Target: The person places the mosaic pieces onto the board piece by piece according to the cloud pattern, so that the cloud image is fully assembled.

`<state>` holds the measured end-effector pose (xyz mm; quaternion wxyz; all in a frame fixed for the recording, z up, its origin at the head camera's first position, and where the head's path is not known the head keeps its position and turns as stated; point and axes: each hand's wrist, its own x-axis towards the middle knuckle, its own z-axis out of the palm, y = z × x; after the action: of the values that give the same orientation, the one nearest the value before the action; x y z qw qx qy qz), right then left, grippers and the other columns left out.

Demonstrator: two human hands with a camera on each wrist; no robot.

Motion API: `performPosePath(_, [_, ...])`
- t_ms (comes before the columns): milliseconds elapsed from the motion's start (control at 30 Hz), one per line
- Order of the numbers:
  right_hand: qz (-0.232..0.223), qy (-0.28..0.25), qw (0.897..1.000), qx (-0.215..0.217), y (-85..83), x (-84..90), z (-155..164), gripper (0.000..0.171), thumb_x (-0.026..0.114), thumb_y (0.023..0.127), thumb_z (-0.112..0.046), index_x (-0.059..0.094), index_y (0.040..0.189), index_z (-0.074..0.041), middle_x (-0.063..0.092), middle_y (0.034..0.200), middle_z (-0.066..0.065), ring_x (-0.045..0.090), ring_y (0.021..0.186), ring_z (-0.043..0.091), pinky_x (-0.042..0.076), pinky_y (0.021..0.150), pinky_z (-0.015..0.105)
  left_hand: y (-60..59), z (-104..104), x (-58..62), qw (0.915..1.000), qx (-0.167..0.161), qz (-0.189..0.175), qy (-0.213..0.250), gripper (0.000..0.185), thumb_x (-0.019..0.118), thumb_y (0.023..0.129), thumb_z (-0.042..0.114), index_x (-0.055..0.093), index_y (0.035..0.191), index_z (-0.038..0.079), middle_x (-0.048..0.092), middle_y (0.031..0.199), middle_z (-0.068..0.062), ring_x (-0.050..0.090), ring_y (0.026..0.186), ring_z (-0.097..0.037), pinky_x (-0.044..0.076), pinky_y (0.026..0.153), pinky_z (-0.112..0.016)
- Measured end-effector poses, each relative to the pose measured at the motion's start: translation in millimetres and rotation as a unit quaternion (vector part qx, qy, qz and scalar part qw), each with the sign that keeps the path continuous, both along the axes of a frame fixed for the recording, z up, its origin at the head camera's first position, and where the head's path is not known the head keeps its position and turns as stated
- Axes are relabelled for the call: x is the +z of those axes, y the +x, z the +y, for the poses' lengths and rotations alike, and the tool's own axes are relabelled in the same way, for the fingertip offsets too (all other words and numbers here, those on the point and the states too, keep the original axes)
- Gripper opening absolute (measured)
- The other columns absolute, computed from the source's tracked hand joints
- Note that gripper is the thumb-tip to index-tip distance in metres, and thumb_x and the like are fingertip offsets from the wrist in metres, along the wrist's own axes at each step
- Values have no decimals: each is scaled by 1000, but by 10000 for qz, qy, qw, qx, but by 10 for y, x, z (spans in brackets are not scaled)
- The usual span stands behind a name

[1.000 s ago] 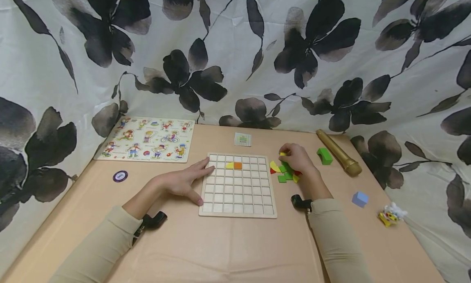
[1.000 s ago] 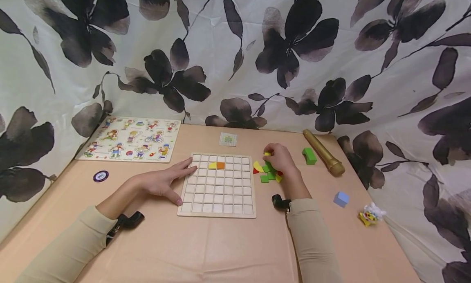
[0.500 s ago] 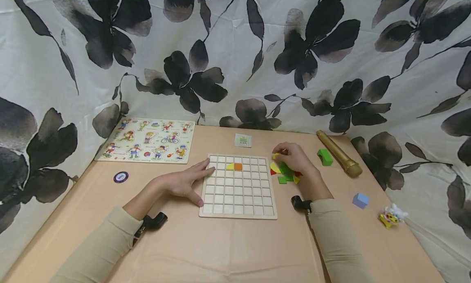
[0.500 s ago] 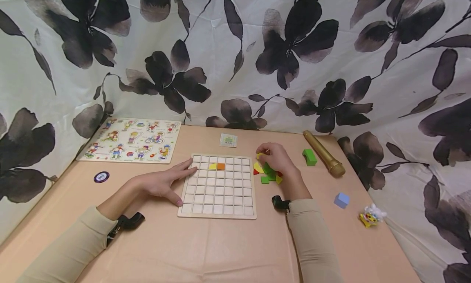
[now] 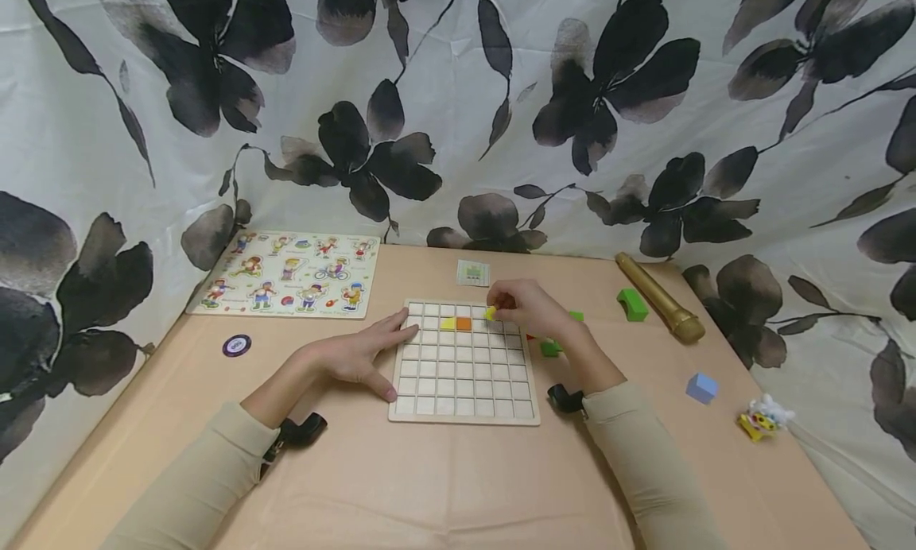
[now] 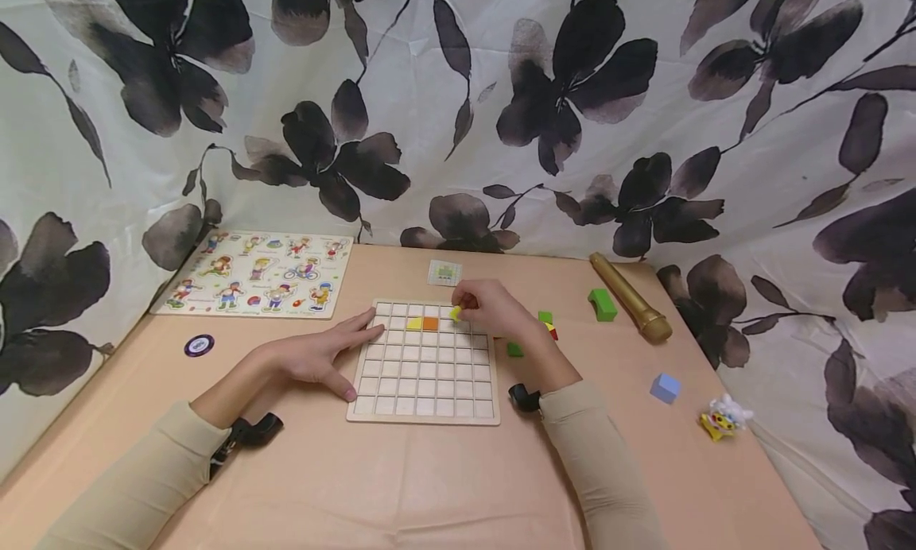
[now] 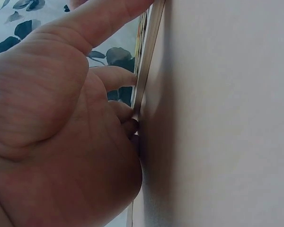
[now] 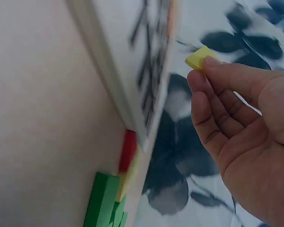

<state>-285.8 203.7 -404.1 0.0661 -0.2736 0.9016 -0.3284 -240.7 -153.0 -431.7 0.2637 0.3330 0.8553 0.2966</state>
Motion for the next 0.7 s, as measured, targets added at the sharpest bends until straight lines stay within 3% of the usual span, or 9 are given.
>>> performPosePath(133, [-82, 257, 9992, 283, -39, -43, -117, 10, 75, 94, -3, 74, 100, -10, 72, 94, 1, 62, 85, 17, 55, 78, 31, 11, 4, 12, 10000, 25, 1, 29, 119, 91, 76, 42, 21, 167, 13, -13, 176, -12, -11, 162, -36, 6, 129, -62])
performPosePath(433, [111, 427, 9971, 616, -116, -124, -202, 12, 73, 95, -2, 80, 104, -7, 78, 98, 4, 68, 85, 13, 57, 78, 31, 11, 18, -2, 10000, 28, 71, 7, 119, 91, 75, 43, 22, 167, 12, -14, 175, -14, -11, 162, -37, 7, 129, -62])
performPosePath(700, [-81, 602, 9970, 489, -88, -151, -217, 21, 74, 95, -5, 79, 115, -6, 75, 107, 7, 66, 92, 16, 57, 83, 32, 41, 4, 23, 9990, 236, 251, -295, 121, 91, 73, 50, 23, 168, 18, -9, 175, -18, -9, 161, -42, 3, 127, -66])
